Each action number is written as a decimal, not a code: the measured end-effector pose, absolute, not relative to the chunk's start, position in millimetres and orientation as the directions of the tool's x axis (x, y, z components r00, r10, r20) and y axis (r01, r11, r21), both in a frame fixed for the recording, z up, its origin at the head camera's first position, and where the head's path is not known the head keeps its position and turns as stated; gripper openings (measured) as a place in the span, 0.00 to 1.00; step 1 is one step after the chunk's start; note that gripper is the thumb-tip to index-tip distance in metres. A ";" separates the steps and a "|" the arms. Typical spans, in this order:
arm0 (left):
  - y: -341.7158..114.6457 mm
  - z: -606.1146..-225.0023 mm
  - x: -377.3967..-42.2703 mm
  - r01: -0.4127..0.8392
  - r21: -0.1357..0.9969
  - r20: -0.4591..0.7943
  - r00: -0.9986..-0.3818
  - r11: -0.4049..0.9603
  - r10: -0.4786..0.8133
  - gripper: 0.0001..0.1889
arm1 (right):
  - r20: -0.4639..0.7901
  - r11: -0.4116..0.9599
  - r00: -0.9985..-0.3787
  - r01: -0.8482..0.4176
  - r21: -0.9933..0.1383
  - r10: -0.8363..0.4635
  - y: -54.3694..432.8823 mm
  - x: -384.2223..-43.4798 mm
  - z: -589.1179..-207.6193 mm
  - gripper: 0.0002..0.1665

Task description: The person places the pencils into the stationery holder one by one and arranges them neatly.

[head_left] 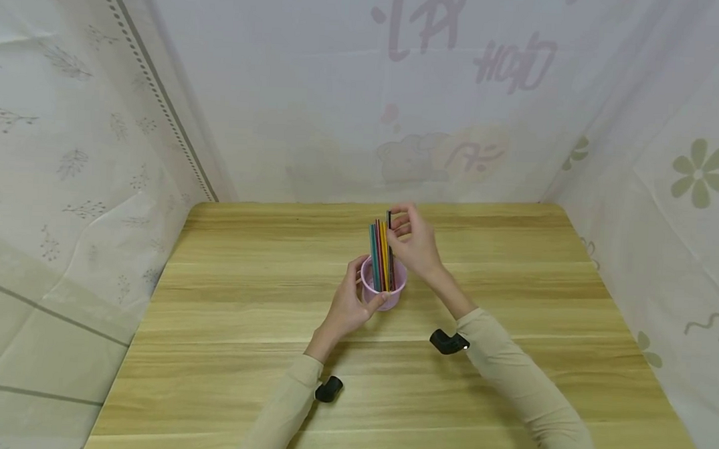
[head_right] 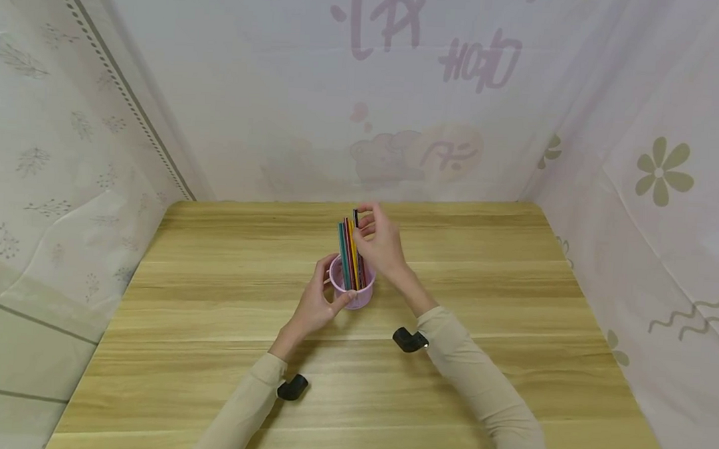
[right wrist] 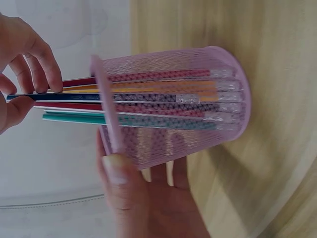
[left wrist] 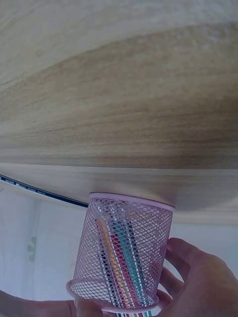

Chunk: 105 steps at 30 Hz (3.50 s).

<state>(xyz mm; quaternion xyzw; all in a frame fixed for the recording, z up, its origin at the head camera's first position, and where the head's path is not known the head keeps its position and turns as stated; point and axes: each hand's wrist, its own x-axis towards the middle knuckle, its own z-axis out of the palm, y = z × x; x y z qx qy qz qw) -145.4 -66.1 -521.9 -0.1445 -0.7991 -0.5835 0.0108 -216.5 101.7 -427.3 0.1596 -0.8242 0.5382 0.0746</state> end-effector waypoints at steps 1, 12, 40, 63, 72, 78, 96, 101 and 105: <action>-66.2 -521.8 -145.5 0.243 0.930 0.186 -0.958 0.276 0.219 0.45 | 0.290 0.379 -0.939 -0.340 -0.861 -0.186 101.7 -216.1 -429.0 0.22; -67.5 -519.5 -146.9 0.233 0.934 0.177 -0.960 0.270 0.215 0.45 | 0.266 0.389 -0.947 -0.317 -0.865 -0.179 104.6 -213.1 -433.8 0.21; -66.3 -519.1 -145.4 0.250 0.931 0.196 -0.957 0.265 0.217 0.45 | 0.137 0.479 -0.989 -0.147 -0.865 -0.057 142.4 -226.7 -453.2 0.21; -65.6 -519.0 -145.6 0.223 0.933 0.163 -0.962 0.284 0.219 0.46 | 0.031 0.579 -0.996 -0.073 -0.812 -0.082 175.0 -224.6 -481.6 0.22; -65.0 -518.7 -145.4 0.237 0.929 0.178 -0.959 0.285 0.219 0.45 | -0.002 0.616 -0.993 -0.073 -0.785 -0.120 180.9 -220.3 -490.0 0.21; -64.8 -518.8 -145.4 0.231 0.931 0.173 -0.961 0.282 0.218 0.46 | -0.010 0.638 -0.990 -0.084 -0.765 -0.142 187.4 -220.0 -501.2 0.19; -65.1 -520.0 -145.5 0.238 0.936 0.184 -0.959 0.260 0.215 0.46 | -0.032 0.691 -0.990 -0.074 -0.719 -0.138 198.8 -218.5 -515.4 0.18; -65.0 -519.9 -145.6 0.241 0.935 0.186 -0.958 0.260 0.218 0.46 | -0.032 0.719 -0.990 -0.078 -0.691 -0.138 201.3 -218.1 -515.3 0.18; -65.0 -520.9 -146.0 0.242 0.936 0.187 -0.957 0.257 0.220 0.46 | -0.045 0.732 -0.988 -0.078 -0.677 -0.148 202.3 -217.9 -514.4 0.19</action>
